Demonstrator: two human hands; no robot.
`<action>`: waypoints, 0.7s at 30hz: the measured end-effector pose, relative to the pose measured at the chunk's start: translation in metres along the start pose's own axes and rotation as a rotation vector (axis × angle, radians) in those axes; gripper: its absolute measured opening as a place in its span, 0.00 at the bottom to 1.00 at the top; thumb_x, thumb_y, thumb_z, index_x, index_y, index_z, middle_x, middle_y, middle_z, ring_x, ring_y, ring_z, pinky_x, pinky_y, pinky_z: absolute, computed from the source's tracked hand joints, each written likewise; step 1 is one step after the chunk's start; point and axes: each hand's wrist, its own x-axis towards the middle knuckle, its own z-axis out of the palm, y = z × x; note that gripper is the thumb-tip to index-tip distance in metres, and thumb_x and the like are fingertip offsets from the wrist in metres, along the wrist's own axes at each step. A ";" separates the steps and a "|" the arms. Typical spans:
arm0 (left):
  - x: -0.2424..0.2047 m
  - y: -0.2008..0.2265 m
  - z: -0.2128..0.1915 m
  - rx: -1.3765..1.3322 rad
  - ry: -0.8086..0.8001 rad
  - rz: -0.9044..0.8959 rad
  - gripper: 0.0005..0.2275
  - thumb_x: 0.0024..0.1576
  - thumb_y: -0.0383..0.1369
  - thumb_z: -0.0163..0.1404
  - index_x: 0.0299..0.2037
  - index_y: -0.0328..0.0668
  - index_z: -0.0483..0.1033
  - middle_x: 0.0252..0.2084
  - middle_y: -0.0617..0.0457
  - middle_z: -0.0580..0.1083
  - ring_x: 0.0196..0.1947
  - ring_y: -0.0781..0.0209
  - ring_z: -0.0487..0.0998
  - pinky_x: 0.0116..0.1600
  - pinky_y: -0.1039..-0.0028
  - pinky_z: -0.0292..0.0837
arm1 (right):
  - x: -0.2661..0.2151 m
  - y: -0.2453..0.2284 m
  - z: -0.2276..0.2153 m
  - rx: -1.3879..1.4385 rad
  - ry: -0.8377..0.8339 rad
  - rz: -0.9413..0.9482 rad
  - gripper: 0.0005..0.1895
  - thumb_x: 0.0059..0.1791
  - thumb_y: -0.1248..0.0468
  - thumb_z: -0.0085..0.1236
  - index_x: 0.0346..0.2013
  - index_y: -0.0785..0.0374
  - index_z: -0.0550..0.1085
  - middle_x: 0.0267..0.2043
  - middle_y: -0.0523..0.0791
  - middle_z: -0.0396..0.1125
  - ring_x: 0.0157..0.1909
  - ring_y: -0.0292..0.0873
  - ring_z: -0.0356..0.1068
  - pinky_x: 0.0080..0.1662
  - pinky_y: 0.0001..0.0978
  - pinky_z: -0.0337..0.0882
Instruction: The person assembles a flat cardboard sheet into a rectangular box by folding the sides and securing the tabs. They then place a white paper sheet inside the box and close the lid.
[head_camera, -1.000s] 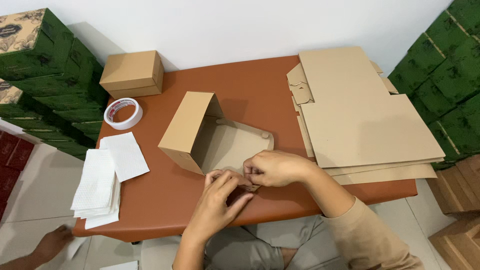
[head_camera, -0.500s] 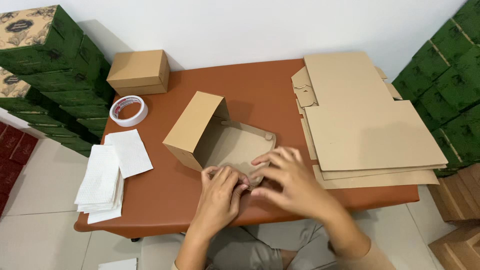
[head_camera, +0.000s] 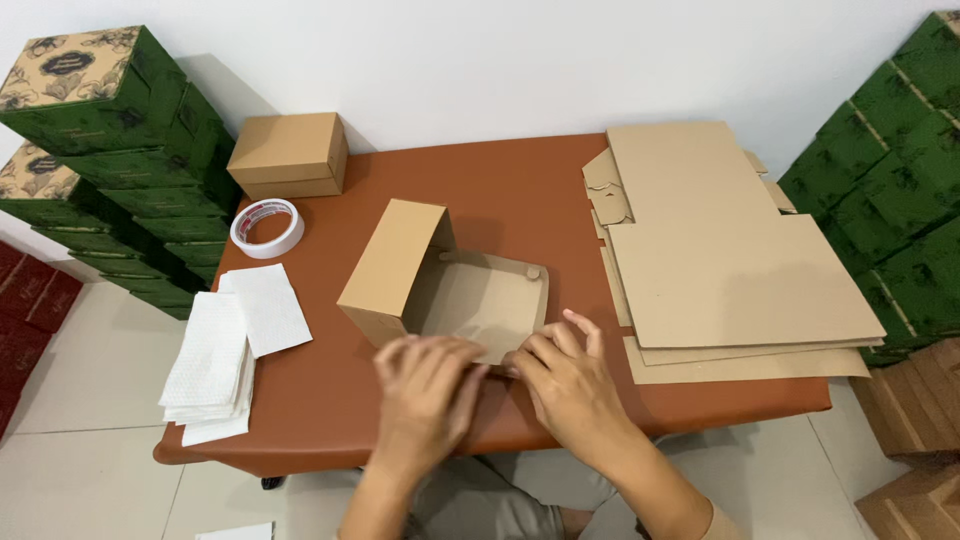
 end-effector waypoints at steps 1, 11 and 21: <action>0.002 -0.005 -0.008 0.114 0.010 -0.014 0.05 0.60 0.34 0.51 0.45 0.52 0.74 0.47 0.62 0.76 0.46 0.61 0.74 0.59 0.63 0.51 | 0.000 0.002 0.000 -0.093 -0.035 -0.012 0.08 0.47 0.69 0.52 0.36 0.52 0.75 0.35 0.38 0.66 0.43 0.45 0.65 0.61 0.53 0.56; 0.038 -0.032 -0.050 -0.011 -0.086 -0.392 0.17 0.59 0.39 0.53 0.59 0.49 0.75 0.58 0.39 0.70 0.61 0.31 0.70 0.58 0.43 0.64 | 0.020 0.036 -0.022 -0.287 0.036 -0.142 0.04 0.48 0.68 0.55 0.37 0.58 0.75 0.39 0.44 0.66 0.36 0.44 0.65 0.39 0.36 0.63; -0.007 0.007 -0.034 -0.181 -0.111 -0.639 0.22 0.59 0.38 0.49 0.64 0.43 0.67 0.61 0.27 0.60 0.62 0.18 0.63 0.60 0.35 0.64 | 0.084 0.064 -0.026 -0.026 0.314 -0.146 0.15 0.51 0.77 0.47 0.47 0.61 0.76 0.69 0.54 0.55 0.53 0.52 0.70 0.53 0.36 0.74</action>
